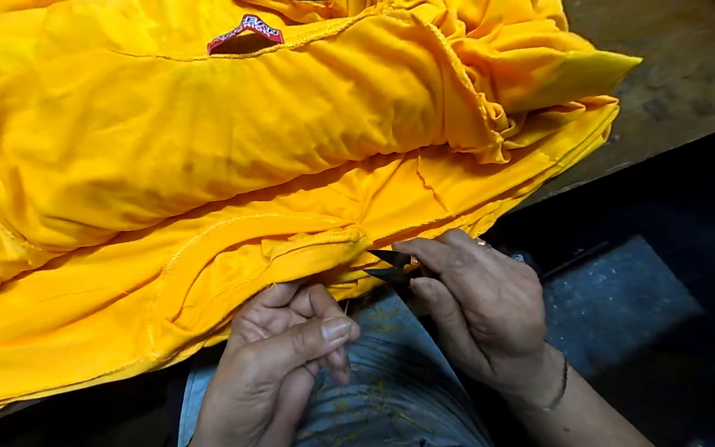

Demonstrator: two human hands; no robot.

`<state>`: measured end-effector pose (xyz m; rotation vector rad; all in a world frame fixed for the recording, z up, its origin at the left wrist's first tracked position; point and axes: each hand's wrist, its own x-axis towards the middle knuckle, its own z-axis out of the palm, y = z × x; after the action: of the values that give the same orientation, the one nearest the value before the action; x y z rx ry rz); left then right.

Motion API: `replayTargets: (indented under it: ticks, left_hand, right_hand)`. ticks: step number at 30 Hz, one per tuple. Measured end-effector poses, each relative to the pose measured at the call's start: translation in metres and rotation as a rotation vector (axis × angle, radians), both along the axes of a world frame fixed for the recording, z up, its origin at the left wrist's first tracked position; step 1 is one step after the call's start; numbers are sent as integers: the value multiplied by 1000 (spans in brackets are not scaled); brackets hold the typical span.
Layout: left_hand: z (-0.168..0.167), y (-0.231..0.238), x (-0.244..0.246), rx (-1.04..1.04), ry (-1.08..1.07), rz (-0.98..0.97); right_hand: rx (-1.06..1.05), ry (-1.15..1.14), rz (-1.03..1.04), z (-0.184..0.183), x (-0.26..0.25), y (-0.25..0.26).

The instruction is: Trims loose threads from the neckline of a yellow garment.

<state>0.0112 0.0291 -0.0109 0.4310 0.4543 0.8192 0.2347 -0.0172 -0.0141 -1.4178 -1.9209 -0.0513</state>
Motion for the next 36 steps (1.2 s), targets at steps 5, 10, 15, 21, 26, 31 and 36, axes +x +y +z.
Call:
replayTargets:
  ticks: [5,10,15,21,26,31,36]
  left_hand:
    - [-2,-1,-4,101,-114,-221]
    - [-4,-8,-7,165,-90,-343]
    - [-8,-13,-7,155,-145,-407]
    - [-7,-18,-12,297,123,-422]
    - [-16,-18,-24,141,123,-138]
    - [-9,-14,-23,-98,152,126]
    - [-1,-14,-13,-138,321,208]
  right_hand:
    - [-19,157,38,-5,0,1]
    - [-235,759,63,4,-12,3]
    - [9,251,63,1,-23,21]
    - [29,414,139,-5,-7,29]
    - [-6,463,187,-9,4,19]
    - [-22,352,257,-7,8,14]
    - [-52,276,257,-6,7,11]
